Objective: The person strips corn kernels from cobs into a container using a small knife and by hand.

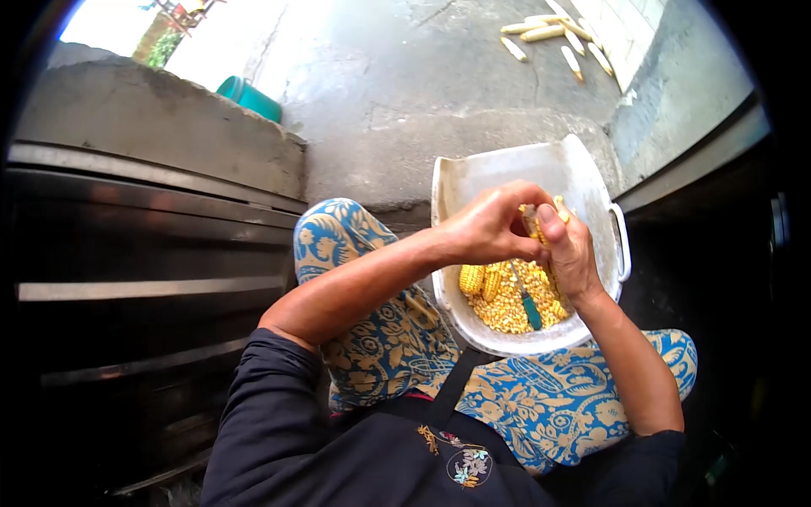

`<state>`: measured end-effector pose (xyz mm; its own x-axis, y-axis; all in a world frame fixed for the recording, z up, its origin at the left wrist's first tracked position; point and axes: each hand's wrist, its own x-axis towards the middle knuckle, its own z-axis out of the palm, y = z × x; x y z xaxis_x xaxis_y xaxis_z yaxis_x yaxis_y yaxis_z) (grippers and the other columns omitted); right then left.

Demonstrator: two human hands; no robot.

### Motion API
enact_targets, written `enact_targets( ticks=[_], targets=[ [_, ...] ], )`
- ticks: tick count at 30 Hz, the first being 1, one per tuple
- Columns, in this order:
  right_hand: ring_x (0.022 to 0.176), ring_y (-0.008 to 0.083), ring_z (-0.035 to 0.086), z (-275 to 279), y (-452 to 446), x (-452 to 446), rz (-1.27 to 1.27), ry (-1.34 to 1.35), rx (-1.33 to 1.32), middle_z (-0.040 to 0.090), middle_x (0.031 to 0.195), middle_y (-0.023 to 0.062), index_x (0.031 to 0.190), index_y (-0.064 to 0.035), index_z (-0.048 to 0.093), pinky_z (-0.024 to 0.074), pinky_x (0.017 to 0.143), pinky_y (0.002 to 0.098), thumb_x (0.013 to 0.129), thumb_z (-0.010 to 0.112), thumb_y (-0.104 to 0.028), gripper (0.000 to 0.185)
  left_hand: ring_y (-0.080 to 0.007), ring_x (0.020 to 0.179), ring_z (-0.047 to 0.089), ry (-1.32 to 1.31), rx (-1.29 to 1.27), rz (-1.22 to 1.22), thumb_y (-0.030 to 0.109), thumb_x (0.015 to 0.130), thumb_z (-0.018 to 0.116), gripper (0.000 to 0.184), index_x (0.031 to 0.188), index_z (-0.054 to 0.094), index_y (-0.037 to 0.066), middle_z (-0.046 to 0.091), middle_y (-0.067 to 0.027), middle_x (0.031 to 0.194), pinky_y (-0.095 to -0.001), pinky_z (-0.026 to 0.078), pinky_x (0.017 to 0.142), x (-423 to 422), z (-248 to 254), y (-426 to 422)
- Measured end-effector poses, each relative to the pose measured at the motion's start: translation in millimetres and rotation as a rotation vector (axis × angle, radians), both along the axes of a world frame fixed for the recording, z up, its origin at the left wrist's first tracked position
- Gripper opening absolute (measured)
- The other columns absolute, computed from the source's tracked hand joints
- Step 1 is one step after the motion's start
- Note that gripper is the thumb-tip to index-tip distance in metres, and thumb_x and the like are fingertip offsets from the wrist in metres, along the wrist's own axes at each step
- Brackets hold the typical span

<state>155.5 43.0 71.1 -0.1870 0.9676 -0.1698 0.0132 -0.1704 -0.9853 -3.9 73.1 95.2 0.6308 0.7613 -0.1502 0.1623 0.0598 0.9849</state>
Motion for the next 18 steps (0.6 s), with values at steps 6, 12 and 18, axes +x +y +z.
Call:
enact_targets(
  ticks=[6, 12, 18],
  targets=[
    [0.064, 0.0051, 0.05, 1, 0, 3, 0.046, 0.039, -0.073, 0.055, 0.076, 0.0002, 0.099, 0.0006, 0.058, 0.0394, 0.051, 0.0208, 0.088, 0.044, -0.056, 0.059, -0.011, 0.078, 0.06, 0.006, 0.04, 0.028, 0.009, 0.073, 0.072, 0.044, 0.11, 0.05, -0.001, 0.059, -0.0068, 0.09, -0.0256, 0.051, 0.066, -1, -4, 3],
    [0.054, 0.0087, 0.054, -18, 3, 14, 0.078, 0.055, -0.141, 0.057, 0.071, 0.0042, 0.096, -0.0026, 0.057, 0.0427, 0.045, 0.0208, 0.091, 0.034, -0.057, 0.059, -0.014, 0.08, 0.062, 0.029, 0.018, 0.015, 0.009, 0.071, 0.073, 0.048, 0.112, 0.05, -0.003, 0.061, -0.0097, 0.092, -0.0269, 0.052, 0.069, 0, -3, 0],
    [0.056, 0.0084, 0.053, -2, 1, 12, 0.108, 0.096, -0.177, 0.055, 0.073, 0.003, 0.101, -0.0042, 0.051, 0.0437, 0.048, 0.0208, 0.09, 0.037, -0.056, 0.054, -0.0166, 0.084, 0.064, -0.004, 0.056, 0.022, 0.01, 0.071, 0.072, 0.05, 0.113, 0.048, -0.004, 0.06, -0.0119, 0.096, -0.0291, 0.053, 0.071, 1, -1, 0]
  ],
)
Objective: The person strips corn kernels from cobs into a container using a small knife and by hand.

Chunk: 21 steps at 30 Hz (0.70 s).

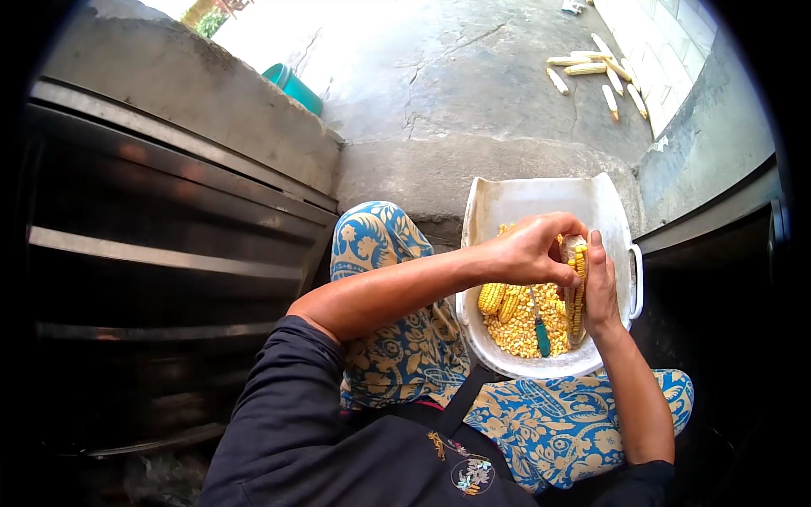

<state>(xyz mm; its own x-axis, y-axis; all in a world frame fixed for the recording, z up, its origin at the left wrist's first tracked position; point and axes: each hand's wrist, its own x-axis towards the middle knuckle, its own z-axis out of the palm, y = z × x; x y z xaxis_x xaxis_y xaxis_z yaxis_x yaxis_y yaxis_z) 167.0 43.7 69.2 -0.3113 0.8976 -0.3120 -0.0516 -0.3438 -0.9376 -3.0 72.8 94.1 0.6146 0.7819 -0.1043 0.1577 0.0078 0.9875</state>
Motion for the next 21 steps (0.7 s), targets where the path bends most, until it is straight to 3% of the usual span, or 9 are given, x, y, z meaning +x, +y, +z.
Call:
enact_targets(
  ticks=[1, 4, 16, 18, 20, 21],
  targets=[
    [0.056, 0.0084, 0.053, 0, 0, -1, 0.004, -0.002, 0.001, 0.055, 0.073, 0.003, 0.101, -0.0042, 0.051, 0.0437, 0.048, 0.0208, 0.09, 0.037, -0.056, 0.054, -0.0166, 0.084, 0.064, -0.002, 0.001, 0.004, 0.01, 0.071, 0.072, 0.05, 0.113, 0.048, -0.004, 0.06, -0.0119, 0.096, -0.0291, 0.053, 0.071, 0, -1, 0],
    [0.077, 0.0064, 0.05, 6, -1, -9, -0.032, -0.1, 0.171, 0.054, 0.088, 0.0036, 0.106, 0.0005, 0.048, 0.0414, 0.064, 0.0195, 0.083, 0.055, -0.054, 0.059, -0.017, 0.085, 0.063, -0.006, -0.035, 0.019, 0.01, 0.072, 0.071, 0.049, 0.113, 0.048, -0.004, 0.06, -0.012, 0.097, -0.0297, 0.053, 0.071, -1, -1, 0],
    [0.078, 0.0098, 0.055, 3, 7, -1, 0.048, -0.171, 0.09, 0.057, 0.089, 0.0066, 0.104, 0.0015, 0.05, 0.0448, 0.064, 0.0226, 0.083, 0.057, -0.05, 0.056, -0.0174, 0.084, 0.063, -0.015, -0.054, 0.044, 0.008, 0.073, 0.069, 0.042, 0.107, 0.049, -0.005, 0.061, -0.0121, 0.094, -0.0301, 0.053, 0.07, -1, -11, 0],
    [0.08, 0.0101, 0.055, 7, 6, -1, 0.047, -0.169, 0.086, 0.057, 0.09, 0.0074, 0.104, 0.0019, 0.05, 0.0451, 0.065, 0.0227, 0.082, 0.058, -0.05, 0.057, -0.0168, 0.083, 0.064, 0.094, 0.133, 0.059, 0.008, 0.07, 0.07, 0.043, 0.106, 0.051, -0.005, 0.062, -0.0135, 0.092, -0.0295, 0.053, 0.071, 0, -6, -1],
    [0.082, 0.0103, 0.055, 8, 5, -2, 0.051, -0.167, 0.083, 0.058, 0.092, 0.0082, 0.105, 0.0023, 0.05, 0.0454, 0.066, 0.0228, 0.081, 0.059, -0.049, 0.057, -0.0169, 0.083, 0.064, 0.092, 0.09, 0.062, 0.008, 0.069, 0.07, 0.044, 0.106, 0.052, -0.005, 0.062, -0.0141, 0.092, -0.0295, 0.053, 0.071, 0, -2, -1],
    [0.071, 0.0067, 0.052, 5, 4, -3, 0.047, -0.133, 0.089, 0.055, 0.085, 0.0048, 0.108, 0.001, 0.047, 0.042, 0.058, 0.0198, 0.082, 0.058, -0.049, 0.057, -0.017, 0.082, 0.064, 0.091, 0.047, 0.063, 0.008, 0.068, 0.071, 0.044, 0.106, 0.052, -0.005, 0.063, -0.0147, 0.091, -0.0295, 0.053, 0.071, 0, -1, -1]
  ],
)
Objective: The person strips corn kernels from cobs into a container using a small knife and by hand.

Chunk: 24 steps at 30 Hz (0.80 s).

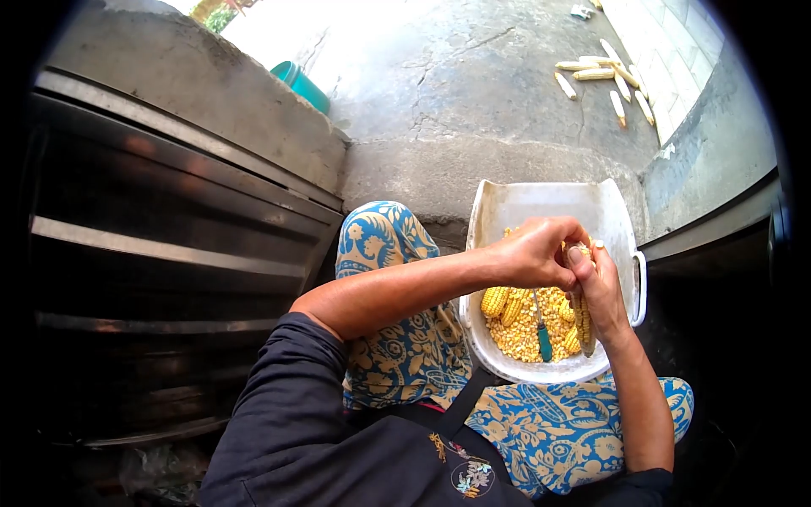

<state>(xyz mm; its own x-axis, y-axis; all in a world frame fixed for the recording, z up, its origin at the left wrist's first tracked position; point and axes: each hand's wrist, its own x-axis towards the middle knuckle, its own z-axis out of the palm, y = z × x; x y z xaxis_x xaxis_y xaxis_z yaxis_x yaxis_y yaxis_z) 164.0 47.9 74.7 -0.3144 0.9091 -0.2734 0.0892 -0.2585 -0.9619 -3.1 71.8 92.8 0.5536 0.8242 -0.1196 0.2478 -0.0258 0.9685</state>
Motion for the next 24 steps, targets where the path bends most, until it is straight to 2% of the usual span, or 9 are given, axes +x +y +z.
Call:
enact_targets(
  ticks=[1, 4, 6, 13, 22, 24],
  targets=[
    [0.06, 0.0031, 0.048, -2, 0, -1, -0.002, 0.035, 0.005, 0.052, 0.079, 0.0014, 0.111, -0.0002, 0.045, 0.0386, 0.049, 0.0169, 0.083, 0.057, -0.049, 0.058, -0.017, 0.082, 0.064, 0.001, 0.002, 0.003, 0.008, 0.068, 0.071, 0.044, 0.106, 0.052, -0.005, 0.063, -0.0147, 0.091, -0.0295, 0.053, 0.071, 0, -1, 0],
    [0.06, 0.0039, 0.049, -6, -1, -4, -0.027, 0.044, 0.023, 0.051, 0.079, 0.0017, 0.107, -0.0016, 0.045, 0.0389, 0.049, 0.017, 0.083, 0.057, -0.05, 0.055, -0.0181, 0.08, 0.065, 0.072, 0.154, -0.021, 0.009, 0.067, 0.071, 0.046, 0.106, 0.053, -0.005, 0.063, -0.015, 0.092, -0.0298, 0.052, 0.069, 0, -5, 0],
    [0.057, 0.0047, 0.048, 1, -2, -5, -0.029, 0.046, -0.016, 0.05, 0.076, 0.0018, 0.104, -0.0027, 0.045, 0.0391, 0.047, 0.0175, 0.083, 0.055, -0.052, 0.054, -0.0176, 0.079, 0.064, -0.005, 0.046, 0.002, 0.012, 0.067, 0.072, 0.046, 0.105, 0.054, -0.006, 0.063, -0.0145, 0.091, -0.0301, 0.052, 0.067, 0, -6, 1],
    [0.05, 0.0075, 0.048, 0, -4, -5, -0.056, 0.031, -0.035, 0.049, 0.065, 0.0027, 0.096, -0.0026, 0.047, 0.0391, 0.043, 0.0204, 0.086, 0.046, -0.055, 0.053, -0.0166, 0.077, 0.064, 0.057, 0.06, 0.01, 0.015, 0.066, 0.074, 0.047, 0.103, 0.054, -0.007, 0.063, -0.0131, 0.09, -0.0298, 0.051, 0.066, -1, -2, 3],
    [0.043, 0.01, 0.05, -1, -5, -5, -0.021, 0.054, -0.109, 0.051, 0.064, 0.0035, 0.107, -0.0023, 0.049, 0.0404, 0.038, 0.0219, 0.091, 0.034, -0.054, 0.056, -0.0169, 0.077, 0.063, 0.071, -0.018, 0.006, 0.02, 0.066, 0.076, 0.05, 0.101, 0.055, -0.007, 0.063, -0.0138, 0.09, -0.0294, 0.051, 0.066, -1, -7, 4],
    [0.043, 0.0102, 0.05, -1, -5, -6, -0.02, 0.059, -0.116, 0.051, 0.064, 0.0038, 0.105, -0.0023, 0.05, 0.0408, 0.037, 0.022, 0.091, 0.033, -0.054, 0.056, -0.0172, 0.077, 0.063, 0.083, -0.045, 0.003, 0.021, 0.065, 0.077, 0.051, 0.101, 0.055, -0.008, 0.063, -0.0136, 0.089, -0.0295, 0.051, 0.067, -1, -9, 4]
  ],
)
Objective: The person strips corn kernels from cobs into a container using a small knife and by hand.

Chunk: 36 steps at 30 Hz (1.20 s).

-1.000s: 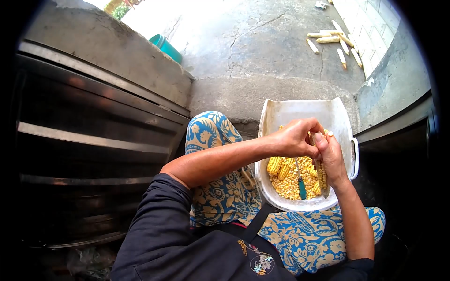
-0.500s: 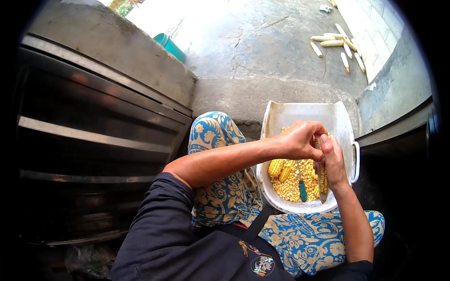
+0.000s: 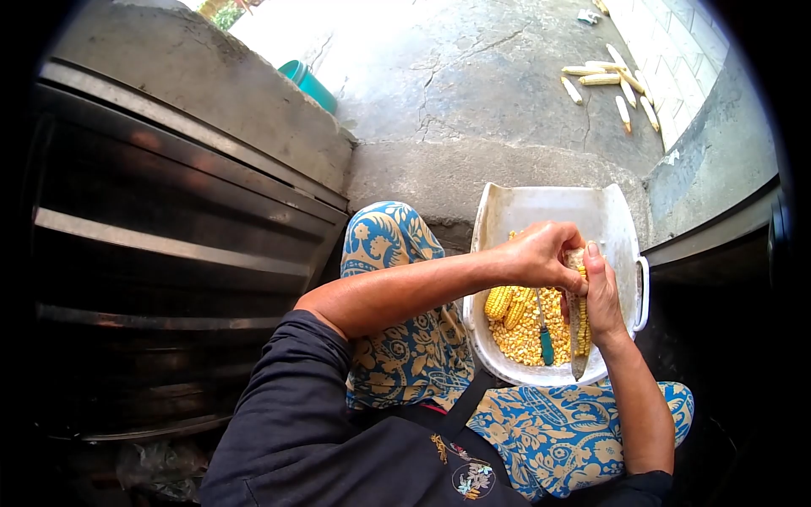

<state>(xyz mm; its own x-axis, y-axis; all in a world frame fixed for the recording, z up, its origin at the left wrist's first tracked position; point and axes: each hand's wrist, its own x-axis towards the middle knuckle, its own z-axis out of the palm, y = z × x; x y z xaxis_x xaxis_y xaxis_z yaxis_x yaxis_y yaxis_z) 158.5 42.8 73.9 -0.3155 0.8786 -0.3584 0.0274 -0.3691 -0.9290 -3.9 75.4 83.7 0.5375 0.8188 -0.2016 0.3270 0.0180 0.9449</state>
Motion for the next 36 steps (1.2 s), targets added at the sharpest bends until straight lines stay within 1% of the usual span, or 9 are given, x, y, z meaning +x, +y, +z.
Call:
enact_targets(
  ticks=[5, 7, 9, 16, 19, 21, 28, 30, 36],
  targets=[
    [0.043, 0.0108, 0.051, -9, 0, 3, -0.003, 0.028, -0.069, 0.053, 0.064, 0.0047, 0.097, -0.003, 0.052, 0.0419, 0.037, 0.0227, 0.093, 0.029, -0.05, 0.053, -0.018, 0.08, 0.063, -0.011, -0.05, 0.008, 0.022, 0.065, 0.077, 0.052, 0.101, 0.054, -0.008, 0.062, -0.015, 0.092, -0.0301, 0.051, 0.069, 0, 0, -2],
    [0.043, 0.0105, 0.051, -15, 1, 3, -0.069, 0.032, -0.046, 0.052, 0.059, 0.0034, 0.091, -0.0049, 0.053, 0.0414, 0.038, 0.0219, 0.095, 0.026, -0.048, 0.051, -0.0182, 0.081, 0.062, -0.026, -0.06, 0.007, 0.023, 0.066, 0.077, 0.052, 0.101, 0.054, -0.008, 0.061, -0.0156, 0.093, -0.0303, 0.051, 0.07, 0, 1, -2],
    [0.043, 0.0104, 0.051, -12, 2, 5, -0.059, 0.04, -0.059, 0.053, 0.059, 0.0033, 0.091, -0.005, 0.053, 0.0416, 0.038, 0.0219, 0.095, 0.026, -0.048, 0.051, -0.018, 0.083, 0.061, -0.085, -0.052, 0.008, 0.023, 0.067, 0.077, 0.052, 0.103, 0.054, -0.008, 0.061, -0.0157, 0.095, -0.0303, 0.05, 0.07, 0, 0, -3],
    [0.044, 0.01, 0.051, -15, 1, 2, -0.094, 0.012, -0.053, 0.053, 0.061, 0.003, 0.093, -0.0055, 0.053, 0.0413, 0.038, 0.0219, 0.095, 0.025, -0.048, 0.051, -0.0173, 0.084, 0.06, -0.066, -0.046, 0.0, 0.024, 0.07, 0.075, 0.052, 0.106, 0.053, -0.006, 0.06, -0.0137, 0.096, -0.0294, 0.05, 0.07, 1, -6, 0],
    [0.043, 0.0096, 0.05, -14, 2, 4, -0.097, 0.0, -0.036, 0.053, 0.061, 0.0027, 0.094, -0.0055, 0.053, 0.0409, 0.038, 0.0217, 0.095, 0.024, -0.048, 0.051, -0.0165, 0.086, 0.059, -0.15, -0.13, -0.032, 0.023, 0.072, 0.074, 0.052, 0.11, 0.051, -0.006, 0.059, -0.0123, 0.099, -0.029, 0.05, 0.072, -1, -7, 0],
    [0.043, 0.0096, 0.05, -15, 3, 8, -0.082, 0.018, -0.049, 0.052, 0.061, 0.0027, 0.094, -0.0054, 0.053, 0.0408, 0.038, 0.0218, 0.095, 0.024, -0.048, 0.051, -0.0155, 0.088, 0.058, -0.291, -0.204, -0.064, 0.021, 0.073, 0.073, 0.053, 0.113, 0.05, -0.005, 0.058, -0.0109, 0.101, -0.0292, 0.049, 0.074, -3, -8, 0],
    [0.043, 0.0101, 0.049, -10, 3, 6, -0.07, 0.028, -0.062, 0.052, 0.061, 0.0028, 0.093, -0.0057, 0.053, 0.0405, 0.038, 0.0223, 0.095, 0.025, -0.048, 0.051, -0.0152, 0.09, 0.058, -0.249, -0.161, -0.06, 0.022, 0.077, 0.069, 0.049, 0.114, 0.051, -0.005, 0.058, -0.0109, 0.1, -0.0294, 0.049, 0.076, -3, -2, 0],
    [0.043, 0.0101, 0.049, -13, 3, 5, -0.078, 0.015, -0.045, 0.052, 0.061, 0.0029, 0.093, -0.0057, 0.053, 0.0405, 0.038, 0.0222, 0.095, 0.025, -0.048, 0.051, -0.0153, 0.087, 0.058, -0.152, -0.044, -0.04, 0.023, 0.078, 0.068, 0.046, 0.112, 0.053, -0.004, 0.059, -0.011, 0.098, -0.0291, 0.049, 0.074, -1, -5, 1],
    [0.044, 0.0097, 0.05, -11, 3, 5, -0.085, 0.011, -0.045, 0.052, 0.061, 0.0031, 0.093, -0.0054, 0.052, 0.0406, 0.038, 0.0217, 0.095, 0.026, -0.047, 0.049, -0.0148, 0.083, 0.059, -0.2, -0.208, -0.061, 0.021, 0.079, 0.066, 0.045, 0.113, 0.053, -0.004, 0.06, -0.0106, 0.097, -0.0271, 0.049, 0.068, -4, 3, 2]
  ],
)
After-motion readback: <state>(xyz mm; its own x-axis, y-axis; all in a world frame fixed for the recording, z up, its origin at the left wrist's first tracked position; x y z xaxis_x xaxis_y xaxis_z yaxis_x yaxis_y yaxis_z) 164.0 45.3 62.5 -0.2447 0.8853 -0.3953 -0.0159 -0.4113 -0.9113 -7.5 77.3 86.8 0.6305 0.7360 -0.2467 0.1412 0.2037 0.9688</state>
